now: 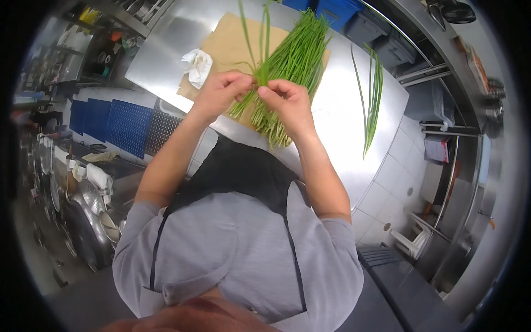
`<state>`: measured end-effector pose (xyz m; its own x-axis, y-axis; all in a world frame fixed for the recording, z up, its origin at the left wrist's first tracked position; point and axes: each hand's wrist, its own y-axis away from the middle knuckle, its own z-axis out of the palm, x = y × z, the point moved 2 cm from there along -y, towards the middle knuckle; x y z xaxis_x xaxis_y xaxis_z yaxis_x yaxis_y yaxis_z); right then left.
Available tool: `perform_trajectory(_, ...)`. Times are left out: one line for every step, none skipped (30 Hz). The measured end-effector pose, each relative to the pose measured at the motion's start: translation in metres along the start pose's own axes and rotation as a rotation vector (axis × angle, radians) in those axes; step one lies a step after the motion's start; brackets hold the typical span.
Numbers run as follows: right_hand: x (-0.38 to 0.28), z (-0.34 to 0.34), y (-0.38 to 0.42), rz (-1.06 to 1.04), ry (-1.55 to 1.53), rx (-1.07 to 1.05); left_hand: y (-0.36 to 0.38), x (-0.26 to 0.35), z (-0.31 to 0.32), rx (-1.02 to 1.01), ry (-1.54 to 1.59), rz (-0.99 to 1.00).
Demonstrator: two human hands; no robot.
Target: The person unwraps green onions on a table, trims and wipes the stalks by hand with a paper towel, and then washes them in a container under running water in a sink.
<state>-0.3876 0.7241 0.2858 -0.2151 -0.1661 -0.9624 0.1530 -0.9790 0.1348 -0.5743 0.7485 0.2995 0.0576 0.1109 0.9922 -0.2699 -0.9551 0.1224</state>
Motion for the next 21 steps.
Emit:
perform_trajectory(-0.002, -0.002, -0.002, 0.009, -0.020, 0.013, 0.001, -0.003, -0.006, 0.064, -0.016, -0.007)
perform_trajectory(-0.004, -0.005, -0.004, 0.012, -0.053, 0.000, -0.005, -0.020, -0.025, 0.298, -0.105, 0.154)
perform_trajectory(-0.006, -0.008, -0.005, 0.015, -0.087, -0.012, -0.013, -0.039, -0.049, 0.529, -0.194, 0.315)
perform_trajectory(-0.008, -0.010, -0.005, 0.018, -0.121, -0.020, -0.016, -0.043, -0.072, 0.751, -0.360, 0.341)
perform_trajectory(-0.010, -0.010, -0.007, 0.042, -0.098, -0.035, -0.017, -0.047, -0.093, 0.971, -0.529, 0.362)
perform_trajectory(-0.015, -0.008, -0.010, 0.064, -0.074, -0.049, -0.025, -0.062, -0.109, 0.912, -0.721, 0.271)
perform_trajectory(-0.018, -0.007, -0.017, 0.083, -0.047, -0.064, -0.035, -0.081, -0.124, 0.848, -0.908, 0.181)
perform_trajectory(-0.016, -0.005, -0.024, 0.096, -0.039, -0.069, -0.040, -0.093, -0.133, 0.776, -1.091, 0.082)
perform_trajectory(-0.014, -0.001, -0.035, 0.107, -0.029, -0.074, -0.043, -0.097, -0.138, 0.626, -1.102, -0.001)
perform_trajectory(-0.012, 0.002, -0.044, 0.116, -0.020, -0.077, -0.042, -0.093, -0.134, 0.605, -1.034, 0.028)
perform_trajectory(-0.010, 0.007, -0.051, 0.097, 0.011, -0.061, -0.041, -0.087, -0.130, 0.582, -0.966, 0.061)
perform_trajectory(-0.010, 0.011, -0.058, 0.125, -0.029, -0.070, -0.042, -0.077, -0.126, 0.556, -0.900, 0.098)
perform_trajectory(-0.010, 0.013, -0.064, 0.156, -0.070, -0.079, -0.039, -0.062, -0.115, 0.543, -0.850, 0.160)
perform_trajectory(-0.008, 0.017, -0.066, 0.194, -0.111, -0.092, -0.031, -0.050, -0.099, 0.532, -0.799, 0.212)
perform_trajectory(-0.010, 0.021, -0.068, 0.164, -0.128, -0.111, -0.022, -0.038, -0.084, 0.525, -0.746, 0.256)
perform_trajectory(-0.007, 0.023, -0.070, 0.145, -0.119, -0.124, -0.013, -0.027, -0.069, 0.461, -0.571, 0.246)
perform_trajectory(-0.006, 0.026, -0.074, 0.124, -0.111, -0.140, -0.007, -0.014, -0.056, 0.399, -0.396, 0.237)
perform_trajectory(-0.004, 0.029, -0.076, 0.100, -0.103, -0.158, -0.004, -0.009, -0.046, 0.339, -0.223, 0.230)
perform_trajectory(-0.003, 0.032, -0.076, 0.085, -0.104, -0.144, -0.005, -0.011, -0.041, 0.249, -0.060, 0.292)
perform_trajectory(-0.002, 0.035, -0.077, 0.064, -0.104, -0.129, -0.004, -0.009, -0.035, 0.241, 0.126, 0.253)
perform_trajectory(-0.002, 0.036, -0.077, 0.045, -0.106, -0.111, 0.001, -0.004, -0.026, 0.229, 0.311, 0.210)
